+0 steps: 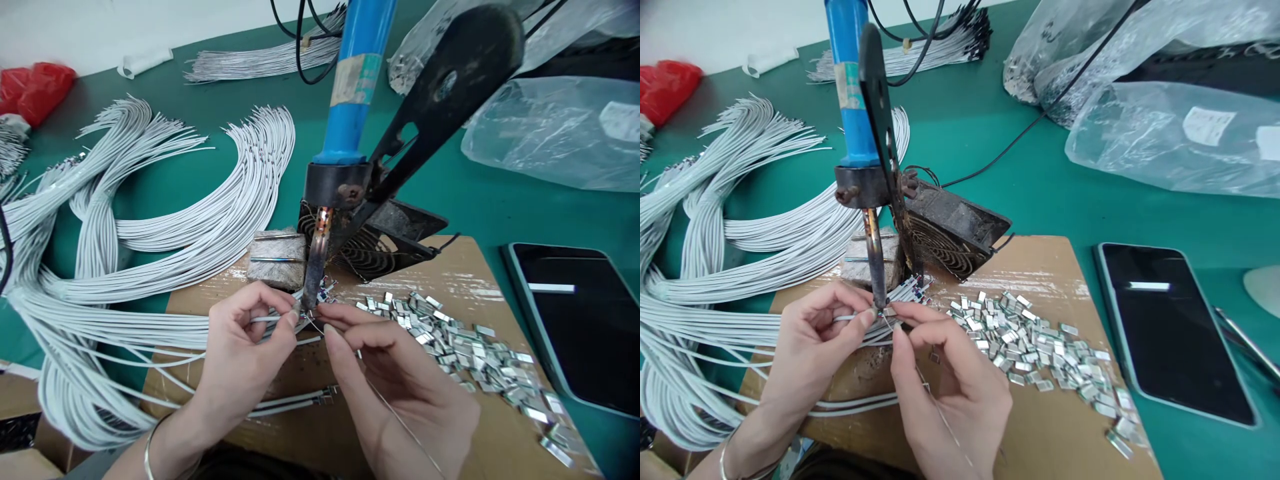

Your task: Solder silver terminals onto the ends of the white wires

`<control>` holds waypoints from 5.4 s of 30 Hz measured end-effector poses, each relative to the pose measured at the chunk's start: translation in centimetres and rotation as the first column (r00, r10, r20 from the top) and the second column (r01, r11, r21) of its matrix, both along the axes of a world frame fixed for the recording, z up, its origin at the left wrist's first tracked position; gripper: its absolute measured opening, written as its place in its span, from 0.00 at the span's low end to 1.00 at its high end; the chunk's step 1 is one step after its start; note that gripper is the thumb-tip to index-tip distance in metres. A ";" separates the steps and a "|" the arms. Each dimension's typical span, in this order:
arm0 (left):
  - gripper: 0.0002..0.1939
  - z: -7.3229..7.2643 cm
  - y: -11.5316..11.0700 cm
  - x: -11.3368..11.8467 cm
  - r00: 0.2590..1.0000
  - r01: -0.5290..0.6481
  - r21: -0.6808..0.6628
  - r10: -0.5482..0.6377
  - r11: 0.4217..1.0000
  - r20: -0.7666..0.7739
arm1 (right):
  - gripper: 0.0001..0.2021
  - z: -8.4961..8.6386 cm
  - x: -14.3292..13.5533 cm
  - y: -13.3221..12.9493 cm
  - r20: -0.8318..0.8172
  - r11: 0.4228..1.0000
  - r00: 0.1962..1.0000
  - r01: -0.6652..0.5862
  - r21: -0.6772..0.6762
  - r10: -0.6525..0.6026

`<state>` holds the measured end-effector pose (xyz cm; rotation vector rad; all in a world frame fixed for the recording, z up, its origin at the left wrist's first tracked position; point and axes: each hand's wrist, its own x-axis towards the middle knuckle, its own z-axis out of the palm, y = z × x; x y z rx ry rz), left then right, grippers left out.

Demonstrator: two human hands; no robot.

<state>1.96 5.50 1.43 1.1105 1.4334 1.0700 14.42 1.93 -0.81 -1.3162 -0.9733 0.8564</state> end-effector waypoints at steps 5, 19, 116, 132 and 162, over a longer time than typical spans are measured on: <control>0.05 -0.5 -0.2 -0.1 0.998 -0.004 0.041 0.001 0.999 0.059 | 0.08 -0.5 0.6 0.2 0.085 0.997 0.994 -0.065 0.043 0.062; 0.06 -0.6 -0.3 -0.3 0.998 -0.004 0.039 0.001 0.999 0.058 | 0.08 -0.7 0.6 -0.1 0.065 0.997 0.997 -0.055 0.050 0.051; 0.15 -0.9 -4.2 -1.5 0.980 0.196 -0.154 -0.197 0.968 0.006 | 0.08 -1.8 0.9 -1.5 0.144 0.994 0.986 -0.077 -0.076 0.087; 0.17 -0.3 -6.1 -2.0 0.973 0.228 -0.174 -0.218 0.958 0.079 | 0.09 -1.3 0.5 -2.8 0.132 0.999 0.990 -0.048 0.023 0.044; 0.17 -0.1 -6.8 -2.2 0.960 0.279 -0.169 -0.278 0.945 0.029 | 0.06 -2.0 1.2 -3.4 0.181 0.982 0.979 -0.122 0.145 0.095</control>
